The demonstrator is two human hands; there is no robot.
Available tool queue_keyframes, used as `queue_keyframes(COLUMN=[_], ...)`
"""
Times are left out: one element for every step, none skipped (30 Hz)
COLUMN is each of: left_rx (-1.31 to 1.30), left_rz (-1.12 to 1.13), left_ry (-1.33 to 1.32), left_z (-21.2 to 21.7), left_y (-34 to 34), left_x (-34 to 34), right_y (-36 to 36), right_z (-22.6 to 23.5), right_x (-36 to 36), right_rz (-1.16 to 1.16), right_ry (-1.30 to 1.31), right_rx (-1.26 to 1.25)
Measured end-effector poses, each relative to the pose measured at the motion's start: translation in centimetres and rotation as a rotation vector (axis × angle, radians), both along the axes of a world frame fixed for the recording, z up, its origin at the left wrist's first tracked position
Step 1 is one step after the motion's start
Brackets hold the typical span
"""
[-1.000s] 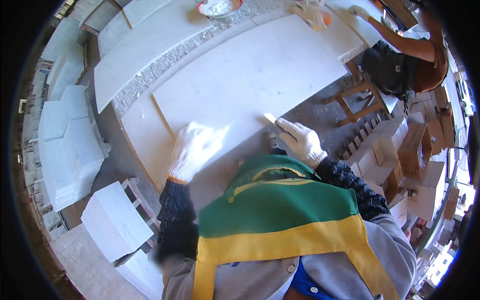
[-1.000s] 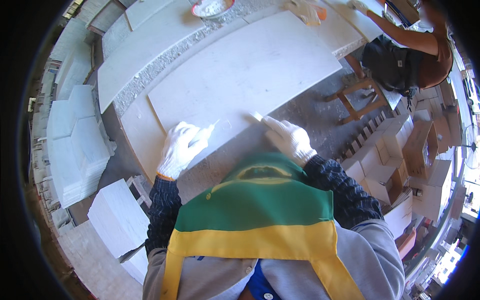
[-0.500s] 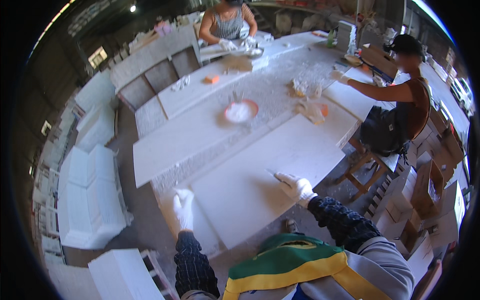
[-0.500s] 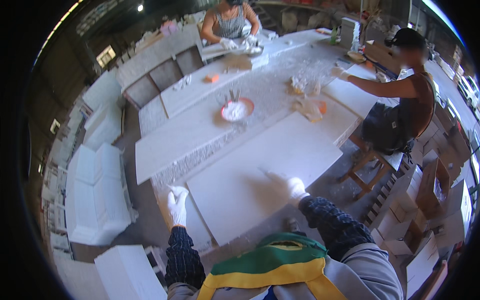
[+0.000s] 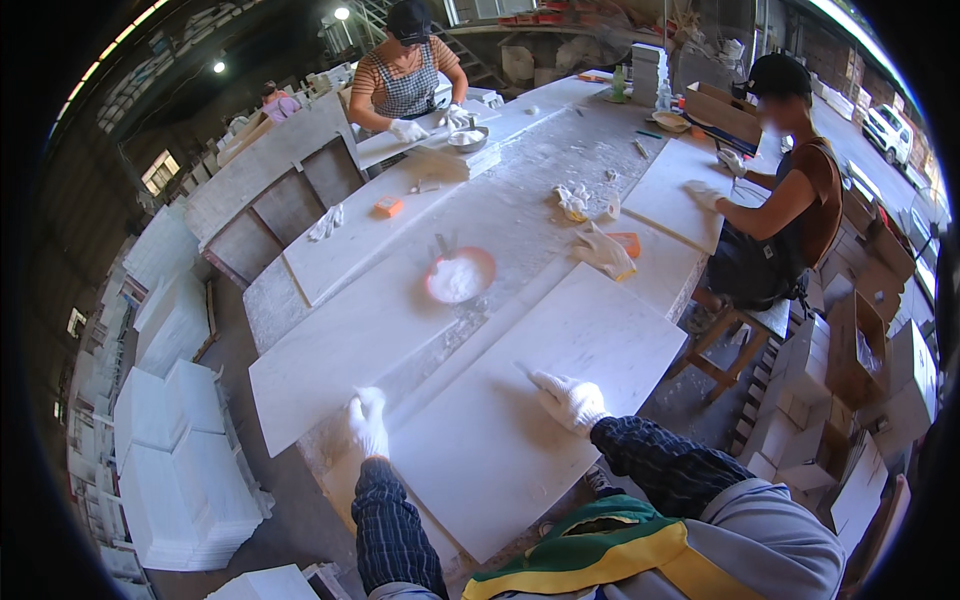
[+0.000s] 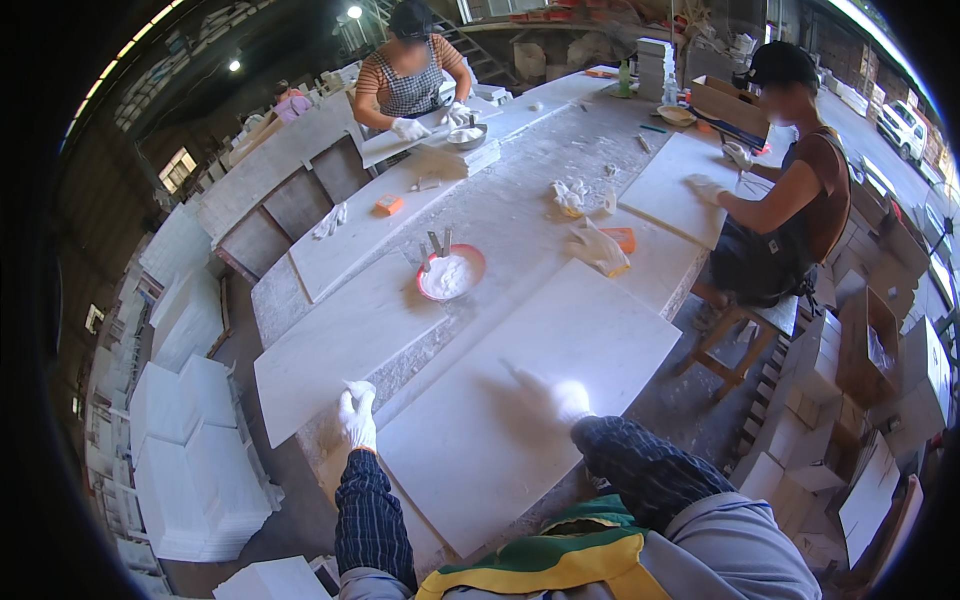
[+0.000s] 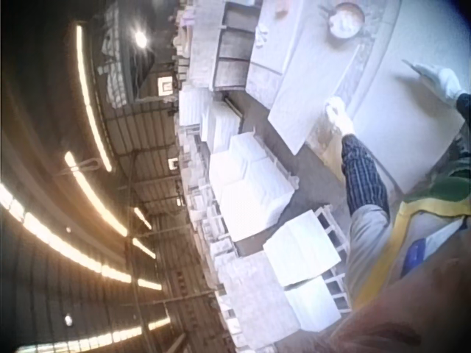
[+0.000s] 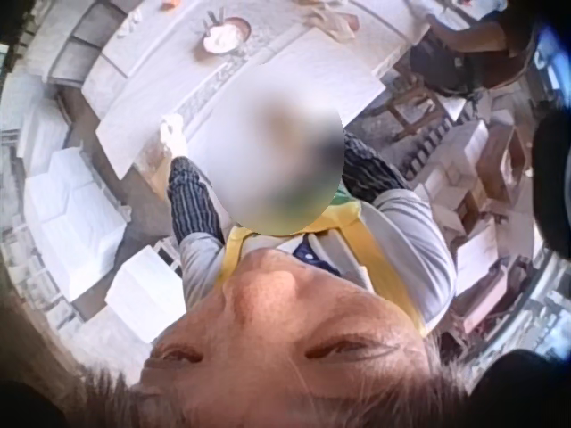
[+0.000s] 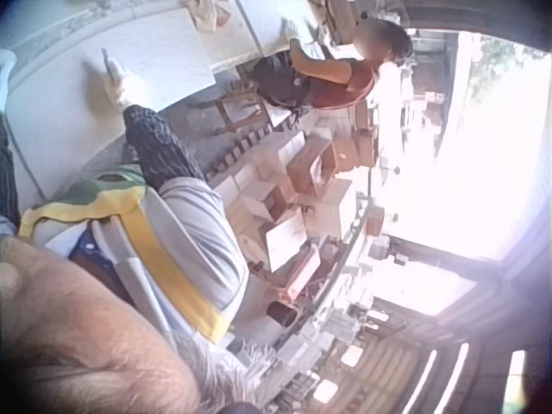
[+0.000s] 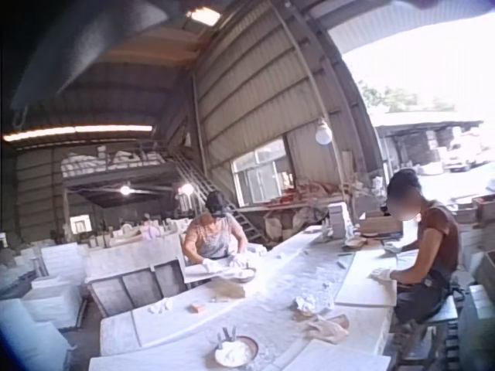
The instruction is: The person repeatedly picks up white stone slabs from a workbench, wipes their surfaces with gloved hands, and stacks them on a nearby rack. The person also uses a small tool to scrape or smooth the slab surface while seated at the bench. Coworkers are visible performing similar tasks at adjacent stations.
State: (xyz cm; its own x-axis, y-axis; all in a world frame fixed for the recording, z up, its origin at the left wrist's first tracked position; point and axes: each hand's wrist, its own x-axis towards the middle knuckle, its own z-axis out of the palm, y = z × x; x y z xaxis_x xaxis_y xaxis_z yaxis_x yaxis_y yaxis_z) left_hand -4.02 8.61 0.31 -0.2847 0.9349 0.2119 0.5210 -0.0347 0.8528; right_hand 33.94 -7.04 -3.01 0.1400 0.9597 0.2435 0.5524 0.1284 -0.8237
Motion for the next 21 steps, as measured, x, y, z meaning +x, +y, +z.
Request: queue_keyframes(left_rx=[0.007,-0.001,0.015,-0.013,-0.018,-0.029,-0.025,-0.024,0.002,-0.02,-0.02,-0.046,-0.03,-0.04,-0.052,-0.038,-0.027,0.013,0.035,0.083,0.14], left_rz=[-0.03,-0.053,-0.071,-0.053,-0.03,-0.009,-0.01,-0.009,0.005,-0.006,-0.005,-0.014,-0.014,-0.022,-0.017,-0.008,0.013,0.036,0.067,0.101,0.142], left_ry=[-0.009,0.012,0.056,0.121,0.209,0.314,0.32,0.34,0.371,0.371,0.382,0.407,0.385,0.377,0.383,0.339,0.309,0.288,0.295,0.313,0.317], left_z=[-0.4,-0.8,-1.1,-1.4,-1.7,-2.0,-2.2,-2.4,-2.5,-2.5,-2.5,-2.5,-2.4,-2.2,-2.1,-1.9,-1.7,-1.5,-1.3,-1.1,-0.9], left_y=[0.5,0.9,1.1,1.3,1.3,1.3,1.2,1.2,1.2,1.3,1.3,1.3,1.4,1.3,1.2,1.0,0.7,0.5,0.2,-0.1,-0.4], left_x=[0.1,0.2,0.2,0.3,0.4,0.4,0.4,0.3,0.2,0.2,0.2,0.1,0.2,0.3,0.4,0.6,0.8,1.0,1.2,1.4,1.5], right_y=[-0.1,-0.1,-0.2,-0.2,-0.3,-0.3,-0.4,-0.4,-0.4,-0.5,-0.4,-0.4,-0.5,-0.6,-0.7,-0.8,-0.9,-0.8,-0.8,-0.9,-1.0], right_z=[0.1,0.2,0.3,0.4,0.5,0.5,0.6,0.7,0.8,1.1,1.4,1.9,2.4,3.0,3.7,4.3,5.0,5.6,6.0,6.4,6.6], right_x=[0.0,0.0,0.0,-0.1,-0.1,-0.1,-0.1,-0.2,-0.3,-0.3,-0.4,-0.5,-0.4,-0.5,-0.5,-0.7,-0.8,-0.9,-1.0,-1.1,-1.2], right_rz=[-0.005,0.0,-0.02,-0.031,-0.033,-0.052,-0.058,-0.064,-0.056,-0.05,-0.051,-0.046,-0.046,-0.045,-0.046,-0.047,-0.04,-0.047,-0.047,-0.05,-0.046], right_ry=[-0.013,-0.017,-0.085,-0.142,-0.177,-0.215,-0.229,-0.235,-0.205,-0.166,-0.117,-0.173,-0.219,-0.266,-0.268,-0.272,-0.266,-0.278,-0.278,-0.269,-0.282], right_rx=[-0.017,0.018,-0.009,0.018,0.052,0.027,0.006,-0.026,0.0,0.014,-0.012,-0.016,-0.063,-0.109,-0.115,-0.119,-0.09,-0.125,-0.128,-0.179,-0.131])
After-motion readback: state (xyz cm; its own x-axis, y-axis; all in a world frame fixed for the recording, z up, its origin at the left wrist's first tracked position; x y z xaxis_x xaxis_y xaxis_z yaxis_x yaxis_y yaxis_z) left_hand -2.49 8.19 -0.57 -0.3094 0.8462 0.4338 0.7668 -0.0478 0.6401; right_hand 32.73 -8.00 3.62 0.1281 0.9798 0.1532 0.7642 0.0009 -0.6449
